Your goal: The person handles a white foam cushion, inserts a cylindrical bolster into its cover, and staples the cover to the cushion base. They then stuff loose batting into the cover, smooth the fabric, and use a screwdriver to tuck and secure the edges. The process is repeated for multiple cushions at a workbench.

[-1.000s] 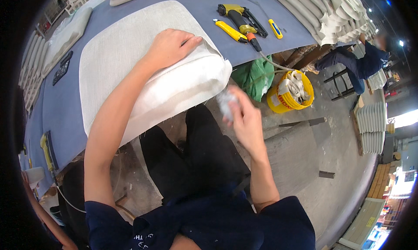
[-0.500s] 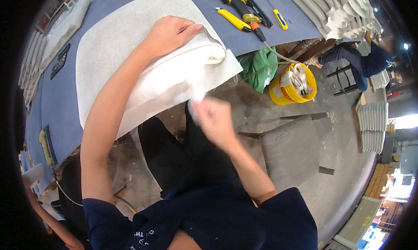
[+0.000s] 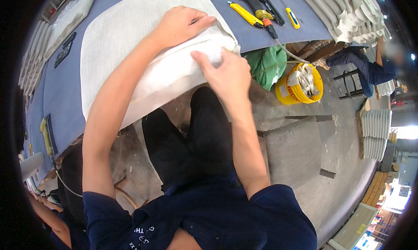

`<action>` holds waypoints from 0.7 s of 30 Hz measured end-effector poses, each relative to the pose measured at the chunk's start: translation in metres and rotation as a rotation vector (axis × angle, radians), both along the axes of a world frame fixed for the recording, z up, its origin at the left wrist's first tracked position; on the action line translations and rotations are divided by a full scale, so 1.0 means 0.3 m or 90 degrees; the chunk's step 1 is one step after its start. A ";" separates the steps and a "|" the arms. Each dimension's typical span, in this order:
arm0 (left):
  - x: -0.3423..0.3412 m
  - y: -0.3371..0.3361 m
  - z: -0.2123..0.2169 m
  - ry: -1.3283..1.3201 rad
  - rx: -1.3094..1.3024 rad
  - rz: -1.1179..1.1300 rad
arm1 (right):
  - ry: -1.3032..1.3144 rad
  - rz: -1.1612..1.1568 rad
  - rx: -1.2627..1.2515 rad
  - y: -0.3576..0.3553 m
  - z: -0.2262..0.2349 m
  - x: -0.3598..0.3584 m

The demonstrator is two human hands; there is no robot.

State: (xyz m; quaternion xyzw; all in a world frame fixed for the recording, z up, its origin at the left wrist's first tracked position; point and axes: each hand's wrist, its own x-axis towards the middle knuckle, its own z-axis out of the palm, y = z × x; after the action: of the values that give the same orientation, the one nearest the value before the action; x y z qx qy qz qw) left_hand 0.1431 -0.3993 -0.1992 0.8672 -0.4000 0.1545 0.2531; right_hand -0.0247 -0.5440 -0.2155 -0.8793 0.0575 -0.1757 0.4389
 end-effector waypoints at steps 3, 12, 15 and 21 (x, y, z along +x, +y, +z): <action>-0.004 -0.003 0.010 0.037 0.006 -0.003 | -0.055 0.033 0.173 0.109 -0.135 -0.029; -0.023 0.001 0.004 0.030 -0.002 0.012 | -0.131 0.263 0.091 0.067 -0.165 -0.279; -0.018 -0.001 0.008 0.014 -0.011 0.008 | -0.087 0.129 0.106 0.060 -0.077 -0.167; -0.013 -0.006 0.004 -0.023 -0.029 0.002 | -0.099 0.057 0.117 0.179 -0.113 -0.017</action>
State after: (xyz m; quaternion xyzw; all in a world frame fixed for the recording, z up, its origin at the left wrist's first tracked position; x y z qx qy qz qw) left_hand 0.1392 -0.4011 -0.1981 0.8590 -0.3992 0.1794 0.2656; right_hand -0.0299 -0.4902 -0.2495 -0.8208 0.0000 -0.2177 0.5281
